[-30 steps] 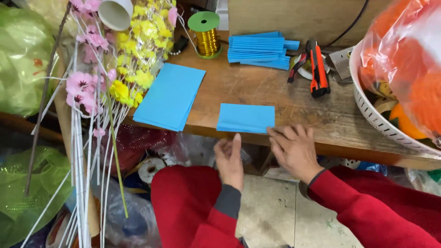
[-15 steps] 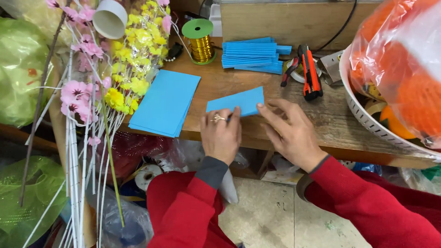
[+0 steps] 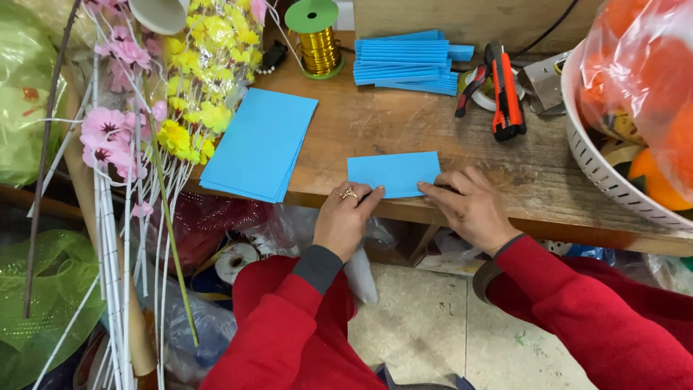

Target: Folding small blue paper strips into multiple segments for decorative or craft purposes.

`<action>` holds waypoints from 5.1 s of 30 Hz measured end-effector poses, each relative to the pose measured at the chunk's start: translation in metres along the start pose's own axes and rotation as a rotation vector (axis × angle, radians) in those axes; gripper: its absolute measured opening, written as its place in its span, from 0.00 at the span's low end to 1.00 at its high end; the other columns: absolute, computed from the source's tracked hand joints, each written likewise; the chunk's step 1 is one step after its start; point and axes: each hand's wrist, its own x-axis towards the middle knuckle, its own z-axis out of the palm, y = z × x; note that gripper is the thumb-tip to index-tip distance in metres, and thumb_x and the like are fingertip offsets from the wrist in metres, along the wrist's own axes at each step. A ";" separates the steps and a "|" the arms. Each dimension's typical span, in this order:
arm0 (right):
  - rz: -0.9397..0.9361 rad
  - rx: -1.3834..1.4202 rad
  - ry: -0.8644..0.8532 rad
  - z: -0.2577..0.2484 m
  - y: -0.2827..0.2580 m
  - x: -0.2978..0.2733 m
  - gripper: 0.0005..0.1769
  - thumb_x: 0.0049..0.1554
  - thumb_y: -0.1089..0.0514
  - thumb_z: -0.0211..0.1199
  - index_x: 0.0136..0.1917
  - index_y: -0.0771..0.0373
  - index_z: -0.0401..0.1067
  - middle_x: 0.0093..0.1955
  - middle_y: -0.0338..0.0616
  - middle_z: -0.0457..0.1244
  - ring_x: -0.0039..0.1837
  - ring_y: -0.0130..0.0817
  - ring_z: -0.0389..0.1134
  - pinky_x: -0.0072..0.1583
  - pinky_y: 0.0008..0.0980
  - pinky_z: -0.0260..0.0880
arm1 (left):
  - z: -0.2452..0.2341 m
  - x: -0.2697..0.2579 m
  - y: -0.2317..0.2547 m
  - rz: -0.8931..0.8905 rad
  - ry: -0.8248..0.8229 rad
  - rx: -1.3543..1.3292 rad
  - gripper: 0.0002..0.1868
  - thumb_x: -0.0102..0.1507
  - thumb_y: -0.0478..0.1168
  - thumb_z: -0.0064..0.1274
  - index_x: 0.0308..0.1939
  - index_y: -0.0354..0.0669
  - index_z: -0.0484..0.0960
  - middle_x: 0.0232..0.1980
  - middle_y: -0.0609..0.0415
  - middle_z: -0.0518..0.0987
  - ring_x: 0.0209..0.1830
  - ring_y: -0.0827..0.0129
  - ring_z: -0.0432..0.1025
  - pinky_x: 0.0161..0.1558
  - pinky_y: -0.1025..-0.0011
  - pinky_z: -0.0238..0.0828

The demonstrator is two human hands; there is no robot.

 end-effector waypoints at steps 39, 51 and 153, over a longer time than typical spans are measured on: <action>0.463 0.156 -0.279 0.006 0.005 0.027 0.10 0.55 0.53 0.71 0.52 0.44 0.83 0.52 0.38 0.68 0.57 0.46 0.68 0.56 0.47 0.67 | 0.012 0.013 -0.017 -0.345 -0.050 -0.294 0.07 0.66 0.47 0.62 0.47 0.60 0.91 0.45 0.59 0.77 0.49 0.52 0.76 0.54 0.59 0.74; -0.069 -0.286 -0.166 0.020 -0.049 0.026 0.18 0.68 0.44 0.54 0.64 0.48 0.78 0.68 0.38 0.65 0.75 0.49 0.58 0.72 0.56 0.52 | 0.001 0.020 -0.010 -0.388 -0.085 -0.275 0.06 0.65 0.45 0.62 0.45 0.60 0.91 0.43 0.58 0.75 0.47 0.50 0.76 0.52 0.56 0.73; 0.137 -0.202 -0.242 0.009 -0.035 0.023 0.19 0.56 0.53 0.62 0.60 0.41 0.79 0.58 0.35 0.66 0.66 0.46 0.63 0.61 0.49 0.61 | -0.006 0.038 -0.010 -0.119 -0.275 -0.029 0.11 0.73 0.45 0.48 0.55 0.58 0.84 0.45 0.58 0.69 0.52 0.56 0.69 0.51 0.59 0.60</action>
